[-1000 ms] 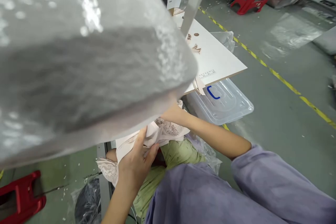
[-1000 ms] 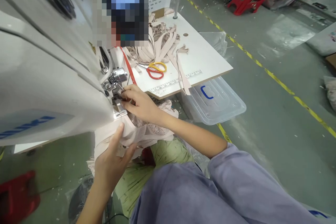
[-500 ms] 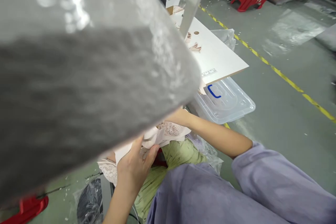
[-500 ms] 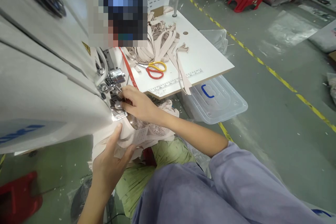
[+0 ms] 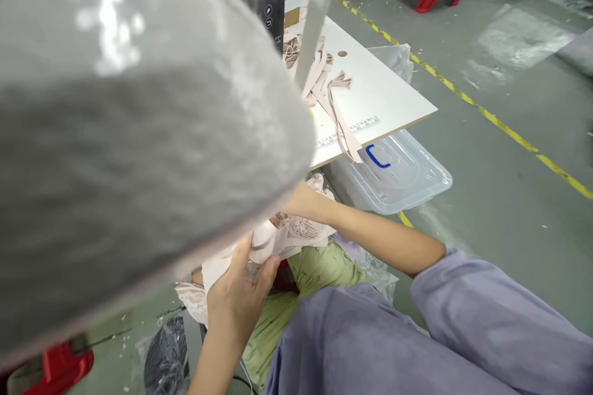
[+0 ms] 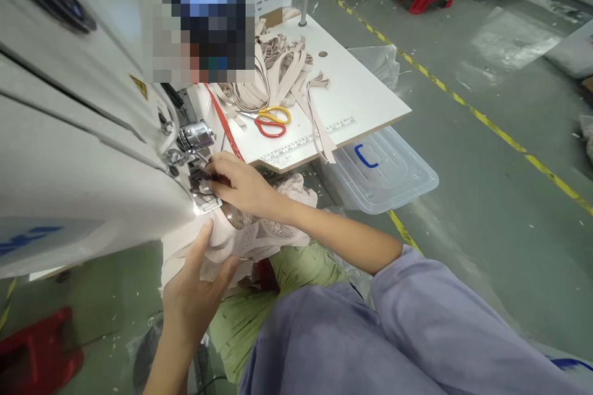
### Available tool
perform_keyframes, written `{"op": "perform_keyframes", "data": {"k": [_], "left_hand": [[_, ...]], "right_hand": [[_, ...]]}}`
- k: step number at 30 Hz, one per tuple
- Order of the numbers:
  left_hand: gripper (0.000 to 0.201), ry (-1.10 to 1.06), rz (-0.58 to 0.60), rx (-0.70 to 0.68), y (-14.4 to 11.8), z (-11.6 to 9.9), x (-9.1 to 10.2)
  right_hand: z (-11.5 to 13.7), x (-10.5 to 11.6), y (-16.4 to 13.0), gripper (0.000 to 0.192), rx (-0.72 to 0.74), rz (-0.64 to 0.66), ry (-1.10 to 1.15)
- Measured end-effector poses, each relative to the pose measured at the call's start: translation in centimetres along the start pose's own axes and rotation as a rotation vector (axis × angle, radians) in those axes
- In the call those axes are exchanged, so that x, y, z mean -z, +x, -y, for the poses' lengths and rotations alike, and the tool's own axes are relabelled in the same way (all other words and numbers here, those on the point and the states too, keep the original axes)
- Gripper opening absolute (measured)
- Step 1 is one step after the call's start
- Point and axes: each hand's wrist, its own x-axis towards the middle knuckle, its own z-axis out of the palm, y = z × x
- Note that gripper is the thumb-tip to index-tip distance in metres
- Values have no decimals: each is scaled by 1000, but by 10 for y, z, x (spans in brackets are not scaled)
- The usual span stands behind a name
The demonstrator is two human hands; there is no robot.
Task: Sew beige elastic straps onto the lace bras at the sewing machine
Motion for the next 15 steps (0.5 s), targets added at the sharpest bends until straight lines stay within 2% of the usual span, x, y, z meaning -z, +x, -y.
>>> {"op": "perform_keyframes", "data": {"k": [4,9,15], "left_hand": [[57,35,-52,11,-1,-2,3],[56,50,9,20,-3,-6,10],[55,49,-24,31,-4,-6,13]], "right_hand": [[-6,-5,-4,9,69,-67,55],[-8,-3,-20,9,49,-226,86],[-14,2,-34,11,23,-187,93]]}}
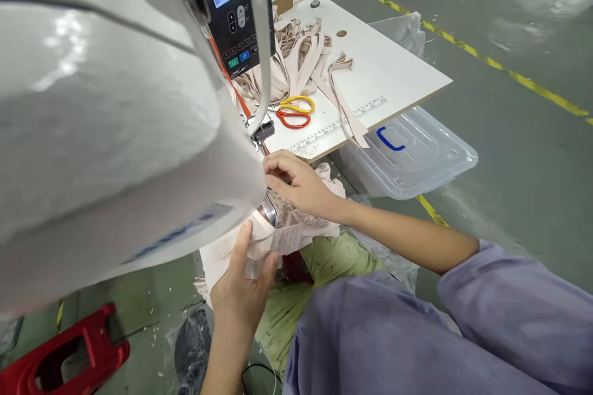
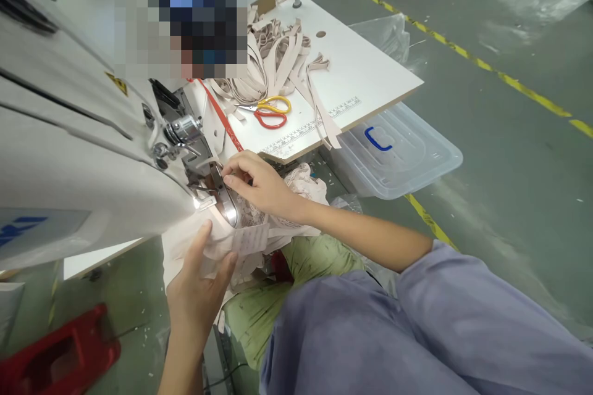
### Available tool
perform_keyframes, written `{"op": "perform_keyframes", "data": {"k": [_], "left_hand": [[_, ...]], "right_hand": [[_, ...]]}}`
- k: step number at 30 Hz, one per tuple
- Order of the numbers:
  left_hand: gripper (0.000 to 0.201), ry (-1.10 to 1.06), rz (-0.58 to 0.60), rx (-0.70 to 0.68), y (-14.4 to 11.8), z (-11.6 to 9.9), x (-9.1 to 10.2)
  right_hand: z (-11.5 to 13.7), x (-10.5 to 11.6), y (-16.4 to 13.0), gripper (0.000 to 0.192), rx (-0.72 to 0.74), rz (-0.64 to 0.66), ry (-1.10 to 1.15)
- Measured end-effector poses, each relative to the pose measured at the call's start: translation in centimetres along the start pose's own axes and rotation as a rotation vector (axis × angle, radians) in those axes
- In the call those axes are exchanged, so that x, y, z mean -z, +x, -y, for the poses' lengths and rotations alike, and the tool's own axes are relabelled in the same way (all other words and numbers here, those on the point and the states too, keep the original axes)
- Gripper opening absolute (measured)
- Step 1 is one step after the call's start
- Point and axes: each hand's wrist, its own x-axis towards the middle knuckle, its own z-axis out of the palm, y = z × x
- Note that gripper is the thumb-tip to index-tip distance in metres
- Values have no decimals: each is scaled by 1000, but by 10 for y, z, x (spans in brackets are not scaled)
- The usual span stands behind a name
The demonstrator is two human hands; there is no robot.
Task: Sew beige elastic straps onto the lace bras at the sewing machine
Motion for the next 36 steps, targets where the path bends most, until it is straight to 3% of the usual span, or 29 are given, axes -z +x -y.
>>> {"op": "perform_keyframes", "data": {"k": [7,20,22,26,33,36], "left_hand": [[55,-11,69,31,2,-6,-2],[53,3,25,-49,7,-15,-10],[59,6,-4,-70,5,-13,-14],[90,-111,-88,-137,-1,-13,-17],[91,-87,34,37,-12,-34,-10],[93,-90,63,-56,-33,-44,-22]], "right_hand": [[-2,6,-13,12,-44,22,6],[4,10,-30,17,-147,110,150],[3,10,-32,17,-149,97,165],[7,10,-36,21,-130,73,160],[21,10,-47,34,-101,33,50],[27,11,-65,33,-165,59,77]]}}
